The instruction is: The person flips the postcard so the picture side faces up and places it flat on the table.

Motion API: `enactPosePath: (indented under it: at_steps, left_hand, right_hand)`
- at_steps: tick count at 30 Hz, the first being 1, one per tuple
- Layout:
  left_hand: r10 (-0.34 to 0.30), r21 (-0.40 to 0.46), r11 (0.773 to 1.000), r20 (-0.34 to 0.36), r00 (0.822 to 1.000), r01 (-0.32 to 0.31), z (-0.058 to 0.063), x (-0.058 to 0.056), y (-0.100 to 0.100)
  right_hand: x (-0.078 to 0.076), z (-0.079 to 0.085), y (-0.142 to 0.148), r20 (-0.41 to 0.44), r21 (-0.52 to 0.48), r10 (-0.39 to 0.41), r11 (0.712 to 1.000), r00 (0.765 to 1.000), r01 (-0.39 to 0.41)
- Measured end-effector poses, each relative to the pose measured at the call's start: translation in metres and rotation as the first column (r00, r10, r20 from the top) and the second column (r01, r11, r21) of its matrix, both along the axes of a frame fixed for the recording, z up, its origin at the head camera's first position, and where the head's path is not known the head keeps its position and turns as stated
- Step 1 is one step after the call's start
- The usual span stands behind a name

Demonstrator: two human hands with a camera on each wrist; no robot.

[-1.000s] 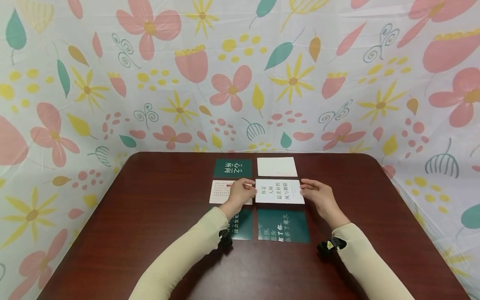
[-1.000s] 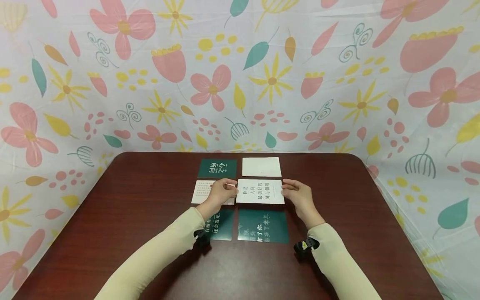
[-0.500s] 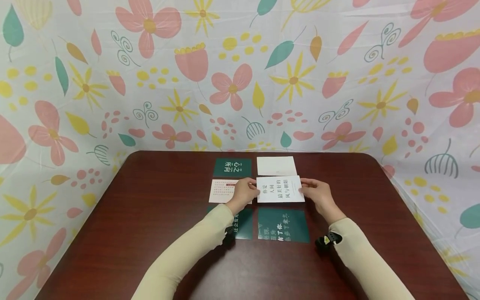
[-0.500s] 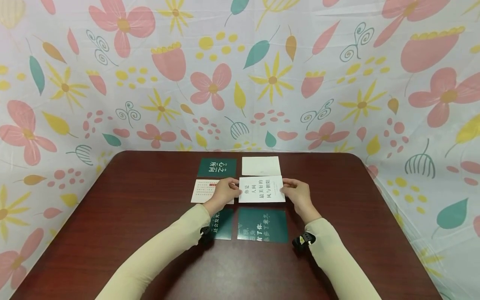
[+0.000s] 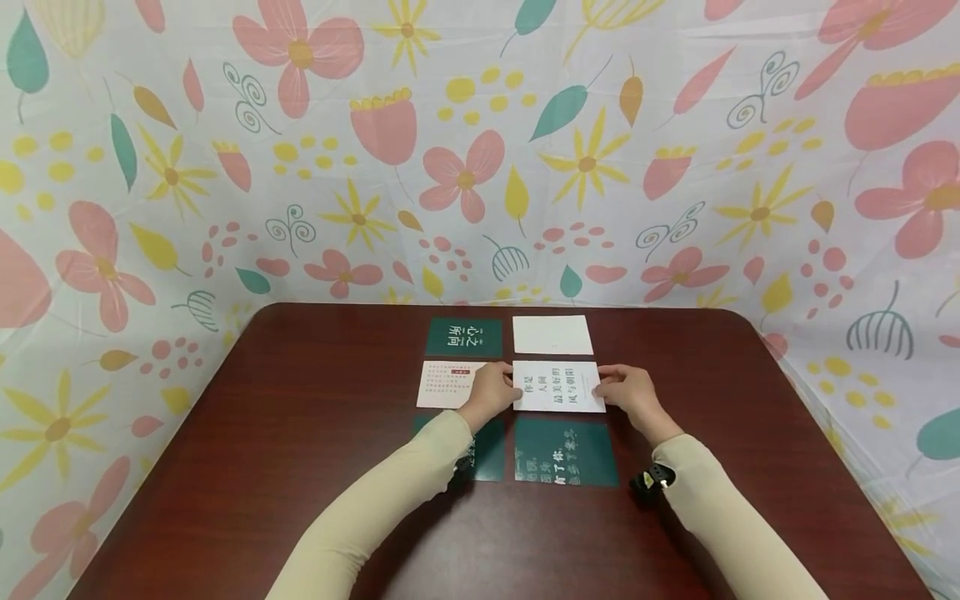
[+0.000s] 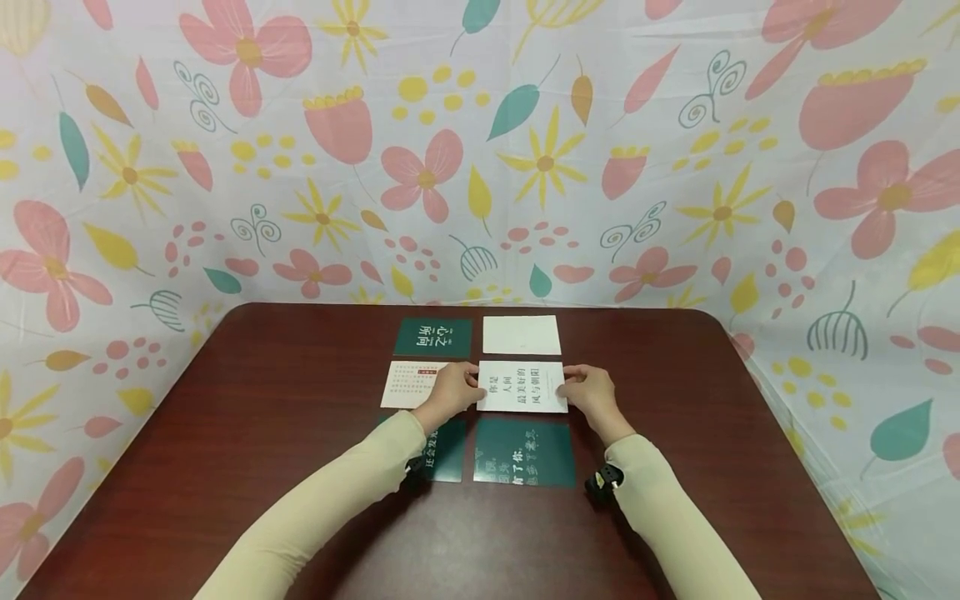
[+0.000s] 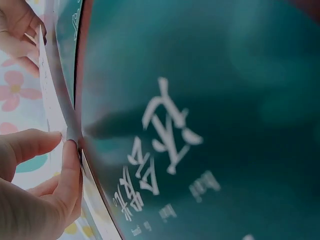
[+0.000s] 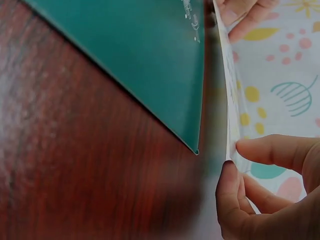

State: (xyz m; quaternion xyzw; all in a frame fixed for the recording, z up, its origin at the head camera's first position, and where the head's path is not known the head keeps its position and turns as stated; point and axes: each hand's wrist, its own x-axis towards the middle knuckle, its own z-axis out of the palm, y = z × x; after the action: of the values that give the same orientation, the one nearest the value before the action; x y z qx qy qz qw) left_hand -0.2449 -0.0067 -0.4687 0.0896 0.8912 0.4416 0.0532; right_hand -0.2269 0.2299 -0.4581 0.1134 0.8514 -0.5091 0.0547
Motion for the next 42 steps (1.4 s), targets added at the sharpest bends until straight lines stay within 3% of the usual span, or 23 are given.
enactPosePath:
  at_steps: [13, 24, 35, 42]
  left_hand:
    - [-0.026, -0.116, 0.993, -0.045, 0.999, 0.021, 0.001, -0.004, 0.006]
    - [-0.037, -0.235, 0.972, -0.062, 0.997, 0.021, 0.007, -0.005, 0.011]
    - [-0.066, -0.237, 0.97, -0.058, 0.996, 0.05, 0.003, -0.005, 0.011]
    - [-0.087, -0.203, 0.976, -0.048, 0.995, 0.075, 0.009, -0.006, 0.006]
  right_hand:
    - [0.0, -0.004, -0.003, -0.034, 0.162, 0.04, 0.986, 0.999, -0.034]
    - [-0.003, -0.004, -0.006, -0.075, 0.273, 0.068, 0.961, 0.995, -0.045]
    - [-0.006, -0.004, -0.006, -0.035, 0.332, 0.101, 0.94, 0.994, -0.084]
    - [-0.005, 0.002, -0.002, 0.021, 0.271, 0.121, 0.955, 0.992, -0.122]
